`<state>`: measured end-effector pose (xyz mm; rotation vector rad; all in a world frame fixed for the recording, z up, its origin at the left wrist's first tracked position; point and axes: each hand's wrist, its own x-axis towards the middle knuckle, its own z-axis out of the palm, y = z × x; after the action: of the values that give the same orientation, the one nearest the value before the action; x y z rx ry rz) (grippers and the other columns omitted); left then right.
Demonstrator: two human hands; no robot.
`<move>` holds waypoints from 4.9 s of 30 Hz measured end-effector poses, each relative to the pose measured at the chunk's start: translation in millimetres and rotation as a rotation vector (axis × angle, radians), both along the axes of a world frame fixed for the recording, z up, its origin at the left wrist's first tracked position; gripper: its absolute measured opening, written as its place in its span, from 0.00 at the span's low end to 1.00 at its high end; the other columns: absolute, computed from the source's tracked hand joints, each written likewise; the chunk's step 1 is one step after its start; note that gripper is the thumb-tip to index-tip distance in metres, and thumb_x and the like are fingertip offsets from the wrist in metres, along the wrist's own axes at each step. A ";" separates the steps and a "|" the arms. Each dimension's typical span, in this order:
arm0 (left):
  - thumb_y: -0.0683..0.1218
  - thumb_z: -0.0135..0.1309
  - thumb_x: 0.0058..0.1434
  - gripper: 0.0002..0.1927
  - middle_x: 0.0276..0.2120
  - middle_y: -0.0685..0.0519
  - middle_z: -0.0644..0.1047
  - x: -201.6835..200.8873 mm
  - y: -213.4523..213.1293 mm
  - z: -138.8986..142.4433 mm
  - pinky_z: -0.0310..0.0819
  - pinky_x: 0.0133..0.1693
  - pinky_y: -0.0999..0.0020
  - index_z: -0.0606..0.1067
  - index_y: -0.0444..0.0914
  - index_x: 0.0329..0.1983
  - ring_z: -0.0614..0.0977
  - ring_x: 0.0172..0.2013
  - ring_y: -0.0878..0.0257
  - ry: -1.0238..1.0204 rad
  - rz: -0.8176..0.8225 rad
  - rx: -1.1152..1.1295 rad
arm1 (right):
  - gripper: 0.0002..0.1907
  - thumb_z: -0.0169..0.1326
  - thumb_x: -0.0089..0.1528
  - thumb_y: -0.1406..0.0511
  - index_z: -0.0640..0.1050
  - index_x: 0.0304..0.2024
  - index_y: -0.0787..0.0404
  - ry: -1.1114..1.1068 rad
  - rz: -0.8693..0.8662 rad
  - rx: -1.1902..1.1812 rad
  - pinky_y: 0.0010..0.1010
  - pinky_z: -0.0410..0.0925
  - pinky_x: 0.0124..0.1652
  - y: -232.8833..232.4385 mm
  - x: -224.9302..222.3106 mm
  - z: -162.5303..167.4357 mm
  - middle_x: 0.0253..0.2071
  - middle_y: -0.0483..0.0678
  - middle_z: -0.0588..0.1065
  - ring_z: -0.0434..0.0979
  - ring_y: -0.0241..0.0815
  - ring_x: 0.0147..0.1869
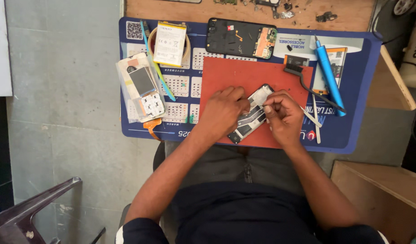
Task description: The person is repairing a disassembled smartphone on a workbench. They use tweezers to carefully peel off and reposition internal adhesive strips and components within the phone's chassis. The person briefly interacts with another individual before resuming the repair work.
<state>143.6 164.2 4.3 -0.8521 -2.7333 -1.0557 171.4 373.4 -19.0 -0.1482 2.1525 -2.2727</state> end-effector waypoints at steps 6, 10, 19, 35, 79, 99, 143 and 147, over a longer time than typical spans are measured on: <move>0.39 0.56 0.55 0.05 0.37 0.54 0.71 8.9 5.8 -9.0 0.71 0.43 0.59 0.75 0.42 0.34 0.77 0.42 0.56 0.063 0.066 0.004 | 0.04 0.55 0.69 0.73 0.74 0.43 0.71 -0.039 0.012 0.025 0.19 0.62 0.24 3.8 1.7 -1.2 0.43 0.47 0.70 0.69 0.28 0.29; 0.40 0.55 0.58 0.04 0.37 0.53 0.71 10.9 5.7 -8.1 0.73 0.43 0.58 0.75 0.41 0.35 0.77 0.42 0.55 0.042 0.095 0.060 | 0.02 0.53 0.69 0.74 0.72 0.43 0.70 -0.038 0.038 0.013 0.19 0.64 0.24 4.2 2.2 -2.6 0.42 0.47 0.70 0.69 0.28 0.28; 0.39 0.54 0.62 0.03 0.35 0.48 0.71 15.7 11.0 -5.2 0.70 0.42 0.53 0.72 0.38 0.36 0.77 0.40 0.49 -0.003 0.196 0.219 | 0.03 0.53 0.69 0.74 0.72 0.42 0.70 -0.070 0.041 0.039 0.19 0.66 0.24 3.9 3.8 -1.0 0.42 0.47 0.69 0.70 0.28 0.29; 0.52 0.60 0.68 0.22 0.51 0.47 0.75 13.0 -20.1 24.4 0.71 0.43 0.57 0.72 0.38 0.60 0.77 0.47 0.51 0.123 0.395 -0.006 | 0.05 0.55 0.70 0.72 0.74 0.43 0.70 -0.011 0.046 0.016 0.19 0.66 0.25 7.9 5.3 -4.7 0.43 0.49 0.71 0.71 0.29 0.31; 0.44 0.67 0.48 0.38 0.45 0.44 0.72 61.3 25.7 24.7 0.78 0.39 0.53 0.66 0.35 0.62 0.79 0.43 0.44 -0.204 0.319 0.053 | 0.08 0.63 0.57 0.77 0.81 0.39 0.68 0.380 0.083 0.495 0.21 0.66 0.28 -10.6 15.8 12.0 0.35 0.48 0.76 0.73 0.30 0.29; 0.45 0.69 0.48 0.40 0.47 0.42 0.71 62.8 25.5 20.9 0.78 0.38 0.51 0.64 0.35 0.63 0.79 0.44 0.42 -0.290 0.321 0.068 | 0.10 0.64 0.56 0.76 0.81 0.40 0.66 0.410 0.054 0.593 0.24 0.67 0.29 -13.0 16.7 14.8 0.34 0.48 0.76 0.74 0.34 0.29; 0.45 0.68 0.52 0.38 0.48 0.40 0.71 63.5 23.2 11.5 0.79 0.35 0.51 0.63 0.34 0.63 0.81 0.42 0.40 -0.299 0.311 0.108 | 0.09 0.64 0.58 0.77 0.81 0.40 0.67 0.318 0.145 0.494 0.23 0.61 0.24 -11.1 15.2 -2.8 0.31 0.46 0.75 0.69 0.29 0.24; 0.45 0.67 0.51 0.38 0.47 0.40 0.70 63.2 23.6 9.6 0.79 0.35 0.51 0.63 0.34 0.63 0.81 0.42 0.40 -0.323 0.314 0.094 | 0.08 0.64 0.56 0.76 0.81 0.38 0.67 0.304 0.146 0.506 0.23 0.60 0.23 -11.1 14.7 -3.6 0.29 0.46 0.74 0.68 0.28 0.22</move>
<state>206.8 187.7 13.9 -0.2402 -2.9065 -1.3338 186.1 362.3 -22.6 -0.6497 2.6781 -1.6501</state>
